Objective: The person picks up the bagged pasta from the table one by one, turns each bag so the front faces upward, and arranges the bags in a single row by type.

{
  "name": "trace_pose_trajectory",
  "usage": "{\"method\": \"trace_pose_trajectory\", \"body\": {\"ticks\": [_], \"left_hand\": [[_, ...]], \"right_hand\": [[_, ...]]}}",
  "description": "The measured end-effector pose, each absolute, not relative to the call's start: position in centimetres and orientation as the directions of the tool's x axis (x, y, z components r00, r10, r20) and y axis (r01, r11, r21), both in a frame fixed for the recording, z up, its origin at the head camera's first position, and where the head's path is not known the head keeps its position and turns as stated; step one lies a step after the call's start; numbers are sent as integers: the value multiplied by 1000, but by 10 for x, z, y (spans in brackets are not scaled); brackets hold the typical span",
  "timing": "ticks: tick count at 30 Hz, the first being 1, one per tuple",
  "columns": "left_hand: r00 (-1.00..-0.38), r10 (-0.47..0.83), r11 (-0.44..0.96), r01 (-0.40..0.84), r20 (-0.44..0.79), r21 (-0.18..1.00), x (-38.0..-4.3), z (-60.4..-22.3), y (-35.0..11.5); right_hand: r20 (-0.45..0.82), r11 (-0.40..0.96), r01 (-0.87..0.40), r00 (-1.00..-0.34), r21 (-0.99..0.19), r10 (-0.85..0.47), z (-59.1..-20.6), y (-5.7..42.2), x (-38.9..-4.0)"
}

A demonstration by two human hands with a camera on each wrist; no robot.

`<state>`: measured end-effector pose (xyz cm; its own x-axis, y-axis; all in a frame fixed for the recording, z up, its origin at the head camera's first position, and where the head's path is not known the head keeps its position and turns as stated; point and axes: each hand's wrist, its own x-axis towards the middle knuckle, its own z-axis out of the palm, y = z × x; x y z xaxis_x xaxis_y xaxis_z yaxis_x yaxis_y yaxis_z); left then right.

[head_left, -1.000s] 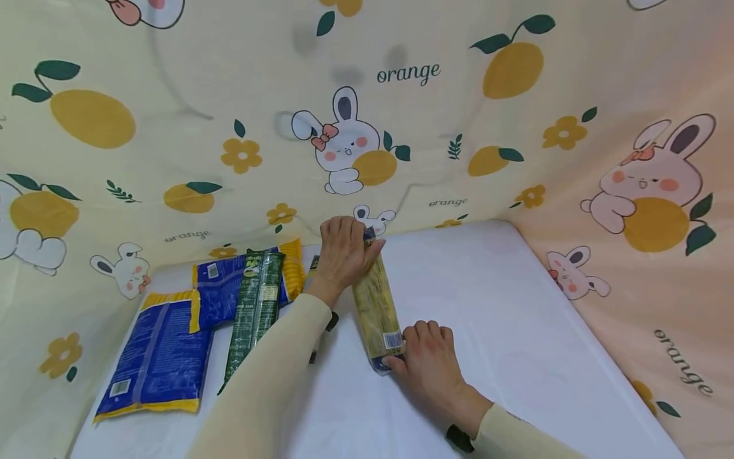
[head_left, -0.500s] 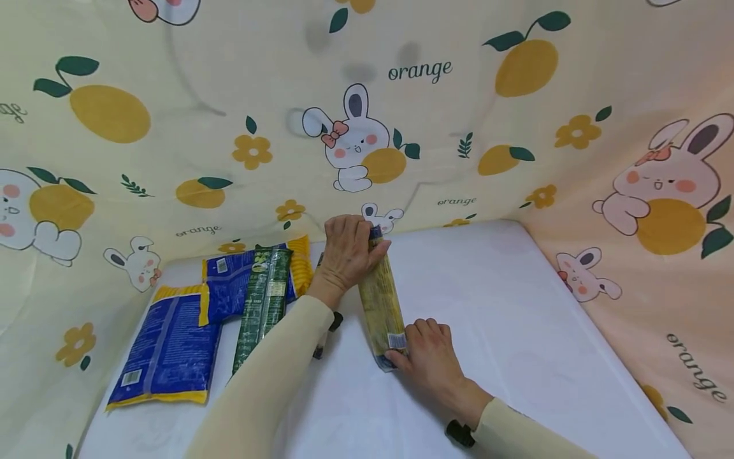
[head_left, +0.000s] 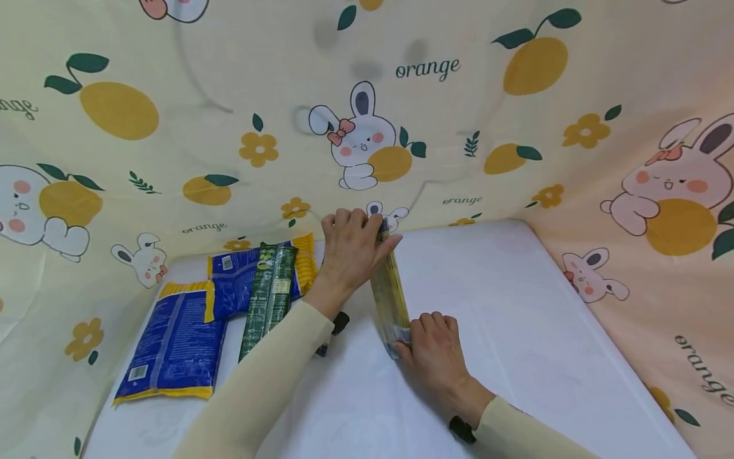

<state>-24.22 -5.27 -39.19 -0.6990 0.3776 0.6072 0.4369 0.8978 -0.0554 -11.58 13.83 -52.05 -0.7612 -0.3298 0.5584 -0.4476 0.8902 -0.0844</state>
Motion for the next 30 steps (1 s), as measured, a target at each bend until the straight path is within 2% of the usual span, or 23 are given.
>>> {"method": "trace_pose_trajectory", "body": {"ticks": [9,17,23,30], "left_hand": [[-719,300,922,388,627,3,-236,-378,-45],[-710,292,938,343,640,-48,-235,-380,-41],[-691,318,925,378,649,-50,-236,-382,-44],[-708,337,904,428,621,-4,-235,-380,-50]], "right_hand": [[561,901,-430,-731,64,-389,-517,131,-117],[567,890,-433,-702,143,-432,-516,130,-113],[583,884,-445,-684,142,-438,-517,130,-112],[609,870,-475,-653,133,-450,-518,130,-113]]}}
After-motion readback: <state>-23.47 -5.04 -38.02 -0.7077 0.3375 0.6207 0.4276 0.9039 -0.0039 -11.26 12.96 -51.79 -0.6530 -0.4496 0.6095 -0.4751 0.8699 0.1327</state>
